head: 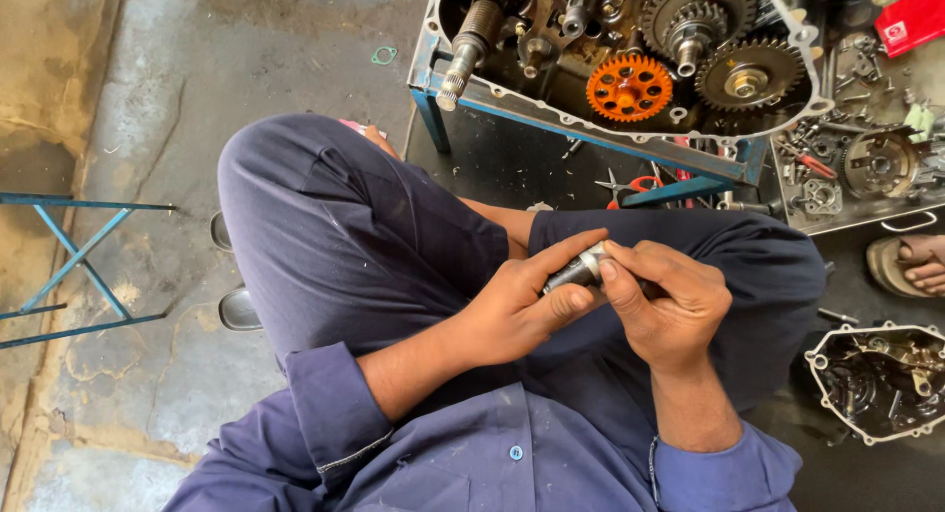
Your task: The person sits cross-legged and uses a small metal file to scrape and clean the surface of a cylindrical metal part. They rotate the part in their hands to access different areas and continue filing until the end of the clip.
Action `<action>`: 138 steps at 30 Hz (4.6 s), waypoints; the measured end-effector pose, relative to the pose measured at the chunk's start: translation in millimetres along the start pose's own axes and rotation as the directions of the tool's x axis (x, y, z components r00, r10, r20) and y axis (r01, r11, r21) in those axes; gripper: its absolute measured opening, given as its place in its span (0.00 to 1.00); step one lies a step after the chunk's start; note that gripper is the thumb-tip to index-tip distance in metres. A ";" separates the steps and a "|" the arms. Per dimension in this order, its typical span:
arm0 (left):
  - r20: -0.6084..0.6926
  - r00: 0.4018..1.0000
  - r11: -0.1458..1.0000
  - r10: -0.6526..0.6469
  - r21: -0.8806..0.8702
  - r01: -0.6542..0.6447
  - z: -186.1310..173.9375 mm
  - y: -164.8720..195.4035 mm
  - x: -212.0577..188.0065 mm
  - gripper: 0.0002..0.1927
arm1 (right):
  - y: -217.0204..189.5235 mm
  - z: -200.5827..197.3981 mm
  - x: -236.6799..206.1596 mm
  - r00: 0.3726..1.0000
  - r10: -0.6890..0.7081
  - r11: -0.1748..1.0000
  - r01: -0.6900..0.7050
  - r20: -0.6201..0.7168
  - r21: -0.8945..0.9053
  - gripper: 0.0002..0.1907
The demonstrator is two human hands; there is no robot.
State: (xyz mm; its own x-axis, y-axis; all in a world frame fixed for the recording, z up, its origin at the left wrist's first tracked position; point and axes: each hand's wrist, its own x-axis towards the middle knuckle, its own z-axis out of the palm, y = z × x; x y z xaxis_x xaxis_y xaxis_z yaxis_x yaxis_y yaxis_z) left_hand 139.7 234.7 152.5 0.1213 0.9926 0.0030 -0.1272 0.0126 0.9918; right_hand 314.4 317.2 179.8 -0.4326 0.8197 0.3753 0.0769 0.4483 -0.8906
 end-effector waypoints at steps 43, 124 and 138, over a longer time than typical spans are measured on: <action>-0.169 0.932 0.748 -0.322 -0.649 0.140 -21.5 -30.0 31.4 0.19 | 65.5 20.8 14.6 0.839 0.543 0.695 -0.479 0.045 0.536 0.02; -0.339 0.867 0.918 -0.366 -0.285 0.276 -28.6 -35.1 26.5 0.23 | 91.8 30.5 6.3 0.902 0.424 0.800 -0.415 0.081 0.434 0.11; -0.073 0.932 0.873 -0.356 -0.382 0.304 -29.3 -36.9 13.3 0.30 | 29.5 38.8 -7.5 0.988 0.109 0.982 -0.088 -0.114 0.168 0.09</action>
State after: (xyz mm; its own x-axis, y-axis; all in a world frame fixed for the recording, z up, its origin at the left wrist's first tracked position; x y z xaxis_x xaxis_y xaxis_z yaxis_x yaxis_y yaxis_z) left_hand 117.2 251.0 112.2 0.0865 0.9291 -0.3596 -0.4504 0.3584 0.8177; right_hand 285.1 310.5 140.7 -0.3163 0.8989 0.3033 -0.0370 0.3078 -0.9507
